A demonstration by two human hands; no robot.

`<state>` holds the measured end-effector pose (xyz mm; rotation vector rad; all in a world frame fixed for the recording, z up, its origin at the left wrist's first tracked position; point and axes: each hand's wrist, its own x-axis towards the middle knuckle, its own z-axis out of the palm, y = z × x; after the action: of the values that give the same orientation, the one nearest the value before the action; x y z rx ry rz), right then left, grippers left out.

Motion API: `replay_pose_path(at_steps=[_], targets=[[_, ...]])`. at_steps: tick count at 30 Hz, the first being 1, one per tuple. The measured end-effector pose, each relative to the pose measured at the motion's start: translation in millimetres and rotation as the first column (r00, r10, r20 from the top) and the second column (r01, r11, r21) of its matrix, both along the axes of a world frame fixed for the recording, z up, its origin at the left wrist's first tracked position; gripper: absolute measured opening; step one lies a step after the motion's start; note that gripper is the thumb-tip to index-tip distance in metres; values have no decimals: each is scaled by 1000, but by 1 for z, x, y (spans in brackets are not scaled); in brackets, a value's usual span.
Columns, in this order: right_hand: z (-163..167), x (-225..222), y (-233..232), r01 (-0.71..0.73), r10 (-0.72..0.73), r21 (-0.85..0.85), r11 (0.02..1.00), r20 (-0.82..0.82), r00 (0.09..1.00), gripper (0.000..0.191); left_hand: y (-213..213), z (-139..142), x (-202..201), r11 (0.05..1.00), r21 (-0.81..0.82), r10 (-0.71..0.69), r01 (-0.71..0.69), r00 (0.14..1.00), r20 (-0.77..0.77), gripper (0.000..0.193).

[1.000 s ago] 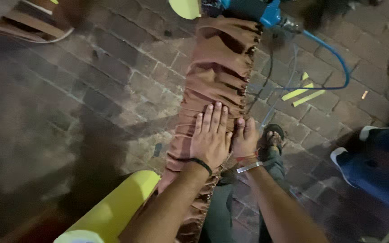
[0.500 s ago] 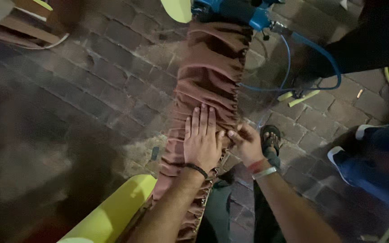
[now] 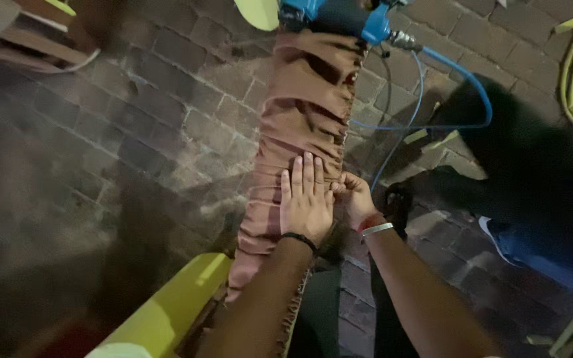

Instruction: The person staples brown fabric onto a wooden chair frame using a pneumatic staple gun. They smooth and pull the fabric taut while working along the edges and corners of the frame.

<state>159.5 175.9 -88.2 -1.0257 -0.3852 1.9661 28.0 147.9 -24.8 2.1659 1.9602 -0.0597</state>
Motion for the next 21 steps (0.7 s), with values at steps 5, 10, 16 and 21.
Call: replay_pose_path(at_steps=[5, 10, 16, 21], targets=[[2, 6, 8, -143, 143, -10, 990, 143, 979, 7, 0, -6, 3, 999, -1, 37, -37, 999, 34, 74], [30, 26, 55, -473, 422, -22, 881, 491, 763, 14, 2, -13, 3, 998, -16, 62, -61, 998, 31, 77], [124, 29, 219, -708, -573, 592, 386, 755, 319, 38, 3, -23, 7, 998, -58, -13, -2, 967, -255, 77], [125, -23, 301, -888, -365, 230, 398, 928, 77, 97, 0, -24, 7, 997, 59, 52, -42, 984, -170, 75]])
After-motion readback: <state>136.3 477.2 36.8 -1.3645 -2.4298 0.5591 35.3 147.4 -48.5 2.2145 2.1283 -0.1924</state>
